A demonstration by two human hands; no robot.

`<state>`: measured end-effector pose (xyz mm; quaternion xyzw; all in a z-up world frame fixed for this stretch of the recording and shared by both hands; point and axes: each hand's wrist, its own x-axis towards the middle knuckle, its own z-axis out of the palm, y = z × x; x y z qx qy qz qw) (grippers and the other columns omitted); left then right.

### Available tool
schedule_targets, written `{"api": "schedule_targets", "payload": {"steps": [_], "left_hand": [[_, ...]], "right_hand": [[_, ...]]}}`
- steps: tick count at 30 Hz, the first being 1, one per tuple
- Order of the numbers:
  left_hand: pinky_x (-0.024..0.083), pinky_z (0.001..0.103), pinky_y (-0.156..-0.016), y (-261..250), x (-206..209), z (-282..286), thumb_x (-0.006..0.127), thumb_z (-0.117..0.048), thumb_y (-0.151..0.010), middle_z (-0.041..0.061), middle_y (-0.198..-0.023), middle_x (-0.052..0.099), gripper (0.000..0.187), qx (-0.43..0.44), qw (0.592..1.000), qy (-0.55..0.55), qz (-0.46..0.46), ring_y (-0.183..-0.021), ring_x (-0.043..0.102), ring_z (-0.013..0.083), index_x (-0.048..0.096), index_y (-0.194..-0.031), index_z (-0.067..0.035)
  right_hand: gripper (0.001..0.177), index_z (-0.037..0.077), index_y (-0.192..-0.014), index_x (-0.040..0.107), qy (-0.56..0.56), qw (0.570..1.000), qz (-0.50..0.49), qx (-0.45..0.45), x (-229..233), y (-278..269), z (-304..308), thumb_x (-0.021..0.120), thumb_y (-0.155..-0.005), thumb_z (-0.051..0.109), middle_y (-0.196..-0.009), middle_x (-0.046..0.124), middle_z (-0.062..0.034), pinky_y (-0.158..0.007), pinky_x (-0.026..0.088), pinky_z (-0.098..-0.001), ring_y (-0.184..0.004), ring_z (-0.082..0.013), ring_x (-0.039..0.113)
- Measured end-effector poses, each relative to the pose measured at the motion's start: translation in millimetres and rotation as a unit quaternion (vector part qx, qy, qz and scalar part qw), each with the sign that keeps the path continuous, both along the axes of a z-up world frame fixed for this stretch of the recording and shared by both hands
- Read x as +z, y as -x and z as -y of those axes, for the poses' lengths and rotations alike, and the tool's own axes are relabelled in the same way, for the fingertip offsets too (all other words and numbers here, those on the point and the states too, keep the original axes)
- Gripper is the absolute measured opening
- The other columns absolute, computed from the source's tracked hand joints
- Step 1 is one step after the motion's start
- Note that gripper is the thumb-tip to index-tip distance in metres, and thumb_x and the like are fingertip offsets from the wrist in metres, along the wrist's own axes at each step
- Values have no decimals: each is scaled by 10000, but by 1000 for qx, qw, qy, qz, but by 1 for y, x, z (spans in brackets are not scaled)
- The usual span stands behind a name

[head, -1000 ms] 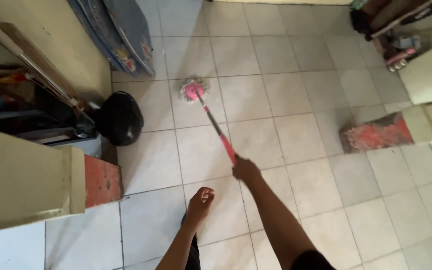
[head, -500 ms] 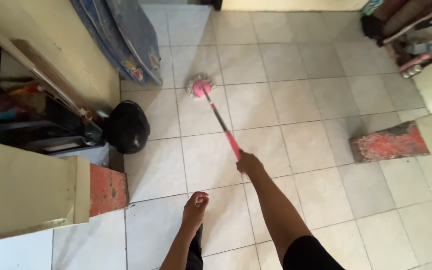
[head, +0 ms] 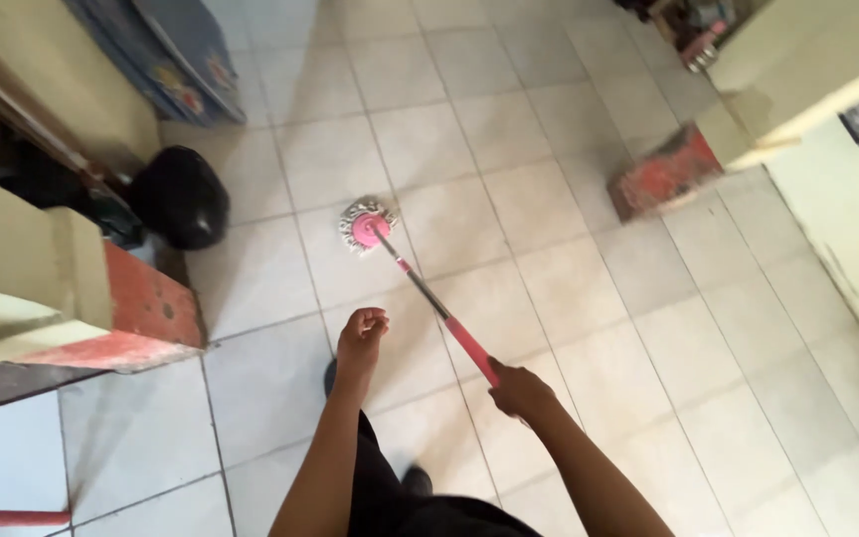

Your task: Mopping the tiled floor in a residential area.

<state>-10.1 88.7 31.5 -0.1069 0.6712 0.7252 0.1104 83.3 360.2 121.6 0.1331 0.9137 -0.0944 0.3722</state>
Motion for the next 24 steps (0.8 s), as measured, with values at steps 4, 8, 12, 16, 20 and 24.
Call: {"api": "schedule_targets", "payload": {"steps": [4, 8, 12, 16, 20, 24], "left_hand": [[537, 300, -854, -46, -8, -35, 653, -203, -949, 84, -1049, 738, 248, -48, 999, 3, 11, -946, 704, 170, 668, -1140, -46], [526, 299, -842, -84, -4, -63, 657, -205, -959, 81, -1063, 742, 244, -93, 995, 14, 19, -944, 688, 172, 673, -1139, -41], [522, 297, -854, -77, 2, -68, 659, -210, -961, 79, -1035, 752, 234, -119, 991, 57, -29, -980, 684, 146, 684, -1111, -32], [525, 310, -834, -52, -11, -65, 660, -208, -948, 68, -1035, 746, 238, -108, 993, 37, 0, -943, 678, 154, 676, -1113, -38], [522, 310, -824, 1, -38, -60, 665, -199, -944, 66, -1017, 743, 232, -85, 995, 29, 31, -923, 681, 152, 677, -1112, -40], [525, 311, -817, 70, -64, -49, 655, -195, -952, 81, -989, 740, 228, -74, 995, 37, 64, -915, 682, 158, 680, -1122, -45]], "right_hand": [[731, 276, -1606, 266, -19, 999, 44, -8, 22, -111, -26, 603, -963, 355, -1098, 736, -145, -872, 570, -490, -996, -335, 710], [729, 285, -1610, 234, -44, 995, 86, -10, 57, -166, -17, 589, -979, 367, -1060, 735, -129, -870, 576, -497, -989, -333, 713], [725, 260, -1612, 232, -44, 996, 81, -8, 47, -154, -8, 582, -985, 363, -1015, 746, -137, -870, 573, -495, -972, -339, 719], [722, 251, -1606, 250, -36, 997, 64, -5, 24, -99, -9, 590, -977, 348, -1005, 745, -149, -864, 577, -495, -969, -345, 718], [718, 227, -1599, 262, -27, 999, 28, 21, -21, 6, -18, 594, -976, 358, -1036, 731, -177, -872, 573, -508, -989, -370, 701], [720, 219, -1588, 295, -3, 1000, -3, 12, -36, 138, -10, 604, -955, 371, -1102, 717, -194, -895, 565, -523, -1021, -390, 692]]}}
